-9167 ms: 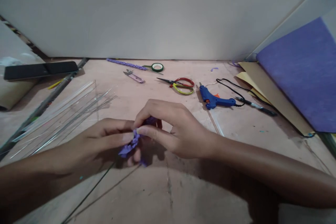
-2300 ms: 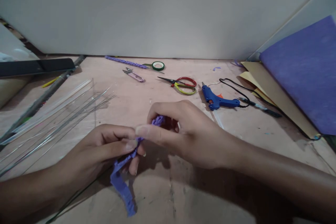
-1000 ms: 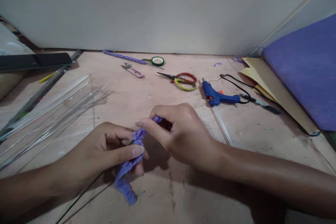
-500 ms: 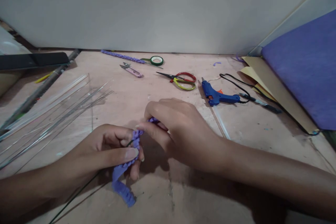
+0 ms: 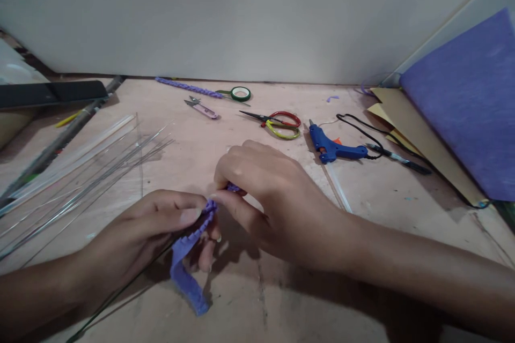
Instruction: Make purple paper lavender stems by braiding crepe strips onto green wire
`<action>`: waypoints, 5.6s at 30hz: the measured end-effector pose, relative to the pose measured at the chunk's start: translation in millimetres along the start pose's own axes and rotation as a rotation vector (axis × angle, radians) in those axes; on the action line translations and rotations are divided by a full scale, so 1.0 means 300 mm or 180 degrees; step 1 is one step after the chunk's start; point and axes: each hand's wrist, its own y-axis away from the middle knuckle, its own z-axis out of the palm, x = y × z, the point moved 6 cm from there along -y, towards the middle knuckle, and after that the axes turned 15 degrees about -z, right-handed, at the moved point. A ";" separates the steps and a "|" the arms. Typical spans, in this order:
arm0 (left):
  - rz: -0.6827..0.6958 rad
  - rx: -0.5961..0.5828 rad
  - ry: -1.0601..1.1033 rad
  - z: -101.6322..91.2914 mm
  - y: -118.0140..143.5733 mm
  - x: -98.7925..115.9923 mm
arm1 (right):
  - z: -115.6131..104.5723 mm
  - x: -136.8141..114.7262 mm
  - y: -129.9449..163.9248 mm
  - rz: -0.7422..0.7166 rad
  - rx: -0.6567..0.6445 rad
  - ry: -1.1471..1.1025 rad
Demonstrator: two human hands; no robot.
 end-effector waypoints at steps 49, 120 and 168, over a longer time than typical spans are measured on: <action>0.0095 0.0431 -0.0295 -0.026 -0.015 0.006 | -0.017 0.066 0.001 0.0670 -0.0330 -0.0670; 0.0735 0.0608 -0.1113 -0.012 0.004 0.038 | -0.013 0.097 -0.002 0.1284 -0.0439 -0.0738; 0.0873 0.0699 -0.1265 -0.032 0.013 0.041 | -0.030 0.107 -0.011 0.1121 -0.0068 -0.1067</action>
